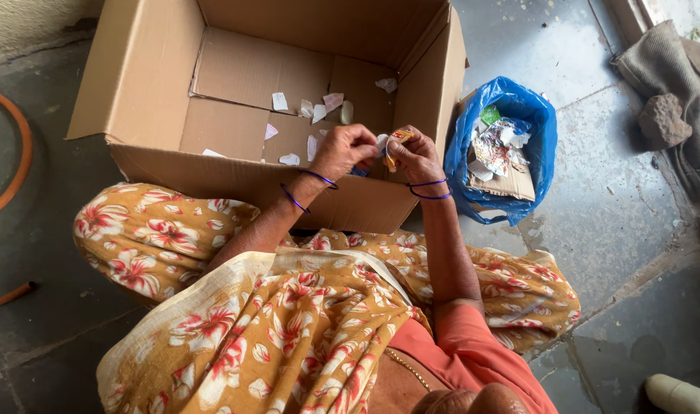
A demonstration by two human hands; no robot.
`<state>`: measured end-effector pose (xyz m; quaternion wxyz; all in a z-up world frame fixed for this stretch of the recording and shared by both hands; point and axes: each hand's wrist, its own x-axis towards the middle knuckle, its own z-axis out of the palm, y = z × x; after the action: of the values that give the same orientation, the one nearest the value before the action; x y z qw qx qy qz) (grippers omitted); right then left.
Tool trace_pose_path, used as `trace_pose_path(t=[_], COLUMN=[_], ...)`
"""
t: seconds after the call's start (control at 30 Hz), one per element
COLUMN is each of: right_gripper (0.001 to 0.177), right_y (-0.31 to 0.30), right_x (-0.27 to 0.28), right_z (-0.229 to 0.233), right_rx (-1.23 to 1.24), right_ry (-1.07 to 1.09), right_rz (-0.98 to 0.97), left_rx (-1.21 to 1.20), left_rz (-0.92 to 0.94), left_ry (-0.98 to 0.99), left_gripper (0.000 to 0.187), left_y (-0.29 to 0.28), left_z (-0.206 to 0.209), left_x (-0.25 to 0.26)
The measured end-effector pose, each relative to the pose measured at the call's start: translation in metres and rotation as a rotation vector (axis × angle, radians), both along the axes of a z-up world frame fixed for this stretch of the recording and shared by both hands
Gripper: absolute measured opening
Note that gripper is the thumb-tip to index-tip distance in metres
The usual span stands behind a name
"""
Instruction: The person sits on the floor and sorts through a cardboard box filled with small pieces of paper, plastic wrappers, and other debris. They pick up items one by one, inspect them, and place them into a blue plastic bag. The person continues this process until the box is mostly empty, then places the blue bag into the box.
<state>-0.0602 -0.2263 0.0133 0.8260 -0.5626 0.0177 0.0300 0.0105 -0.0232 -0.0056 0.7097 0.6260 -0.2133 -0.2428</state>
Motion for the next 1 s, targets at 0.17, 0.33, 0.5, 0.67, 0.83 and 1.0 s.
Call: trace_pose_path(t=[0.17,0.33,0.5,0.67,0.83,1.0], right_gripper=[0.008,0.006,0.006,0.006,0.007,0.03], right_y=[0.0,0.001,0.003,-0.015,-0.11,-0.187], right_x=[0.002,0.001,0.004,0.003,-0.012,-0.044], right_z=[0.0,0.0,0.0,-0.007,-0.001,0.007], right_rx=[-0.007,0.113,0.164,0.156,-0.207,-1.068], right_ry=[-0.025,-0.031,-0.046,-0.103,-0.392,-0.438], right_rz=[-0.012,-0.154,-0.183,-0.342,-0.665,-0.94], left_rx=[0.043,0.097,0.147,0.126,0.161,0.134], left_rz=[0.107,0.182,0.21,0.213,0.222,0.221], left_ry=[-0.113,-0.18,-0.236,-0.257,-0.242,-0.282], left_gripper=[0.006,0.005,0.014,0.009,0.005,0.006], left_y=[0.008,0.006,0.005,0.007,0.009,0.009], left_z=[0.008,0.013,0.01,0.011,0.016,0.017], left_x=[-0.004,-0.011,-0.008,-0.009,-0.012,-0.012])
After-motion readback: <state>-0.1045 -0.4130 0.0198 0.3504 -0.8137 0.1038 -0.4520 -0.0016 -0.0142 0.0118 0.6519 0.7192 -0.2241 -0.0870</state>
